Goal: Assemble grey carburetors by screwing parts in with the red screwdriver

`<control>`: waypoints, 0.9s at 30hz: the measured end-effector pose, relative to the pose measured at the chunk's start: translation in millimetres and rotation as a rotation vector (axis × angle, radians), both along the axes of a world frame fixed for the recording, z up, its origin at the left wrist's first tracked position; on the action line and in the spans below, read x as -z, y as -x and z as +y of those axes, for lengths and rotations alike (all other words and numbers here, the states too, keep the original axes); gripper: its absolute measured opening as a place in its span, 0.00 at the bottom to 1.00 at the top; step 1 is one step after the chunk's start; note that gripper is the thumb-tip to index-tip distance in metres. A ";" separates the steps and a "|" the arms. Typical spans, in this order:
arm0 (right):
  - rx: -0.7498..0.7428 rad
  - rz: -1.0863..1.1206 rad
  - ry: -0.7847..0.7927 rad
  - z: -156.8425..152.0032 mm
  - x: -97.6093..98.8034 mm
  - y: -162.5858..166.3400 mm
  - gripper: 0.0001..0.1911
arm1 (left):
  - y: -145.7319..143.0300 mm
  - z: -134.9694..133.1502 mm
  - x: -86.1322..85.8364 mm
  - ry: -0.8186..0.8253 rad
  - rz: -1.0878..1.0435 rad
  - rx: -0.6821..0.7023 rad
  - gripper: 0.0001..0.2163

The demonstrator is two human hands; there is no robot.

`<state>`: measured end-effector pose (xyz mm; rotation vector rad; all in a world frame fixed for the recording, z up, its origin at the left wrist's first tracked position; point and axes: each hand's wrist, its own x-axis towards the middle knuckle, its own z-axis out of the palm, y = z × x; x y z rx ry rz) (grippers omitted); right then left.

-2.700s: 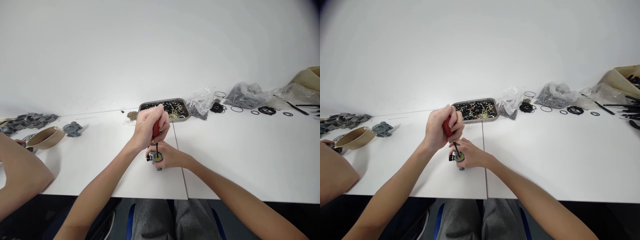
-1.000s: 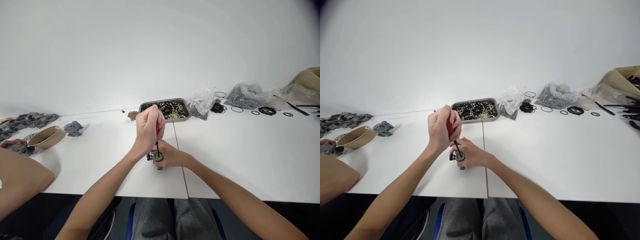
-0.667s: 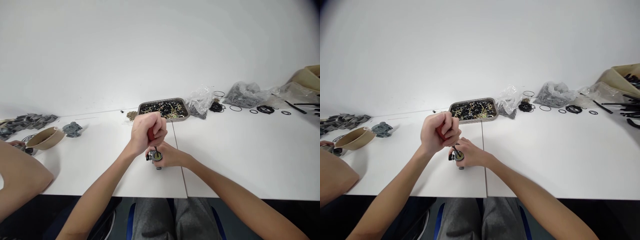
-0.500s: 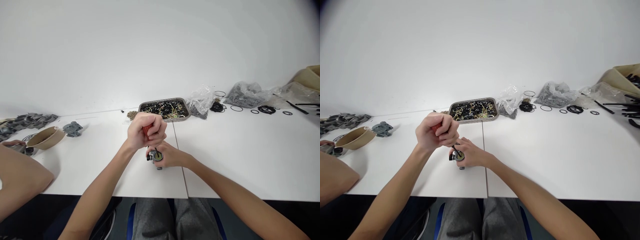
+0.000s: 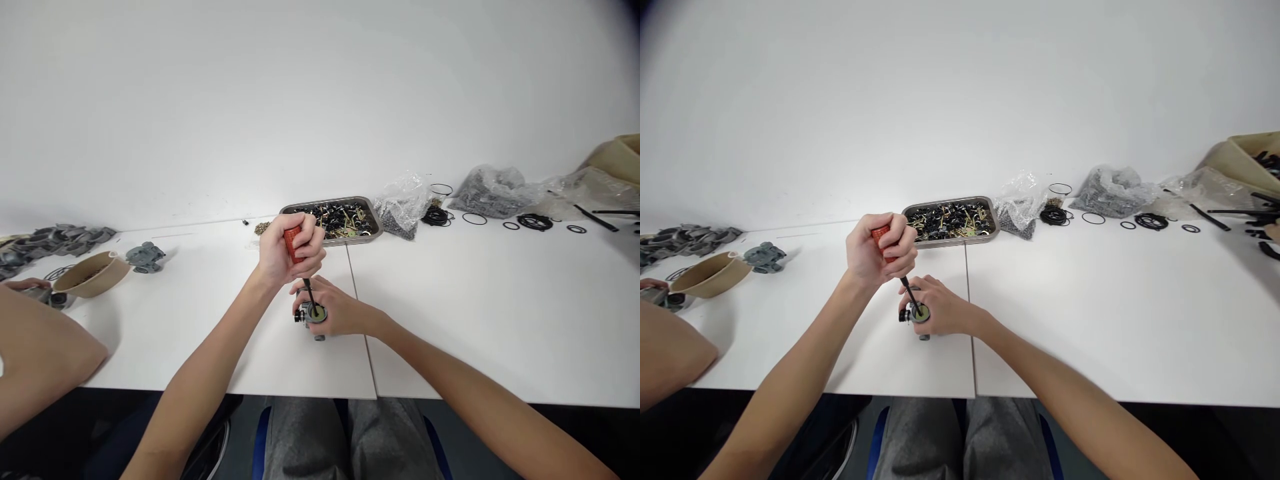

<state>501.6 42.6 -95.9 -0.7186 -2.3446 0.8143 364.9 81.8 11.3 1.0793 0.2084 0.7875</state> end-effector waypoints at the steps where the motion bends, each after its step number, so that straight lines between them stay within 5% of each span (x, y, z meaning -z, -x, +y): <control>1: 0.000 0.003 -0.003 0.0 0.5 -0.1 0.16 | 0.0 -0.5 0.7 0.004 -0.001 -0.010 0.16; 17: -0.002 0.005 0.000 0.6 2.2 0.5 0.16 | -1.4 -3.8 0.4 -0.014 -0.008 -0.133 0.17; 23: 0.003 0.007 -0.015 1.8 1.9 0.5 0.17 | -9.7 -30.2 -3.4 -0.234 0.053 -0.182 0.17; 27: -0.015 0.002 0.018 2.2 1.4 -0.3 0.16 | -13.9 -40.1 -7.9 -0.327 0.108 -0.074 0.10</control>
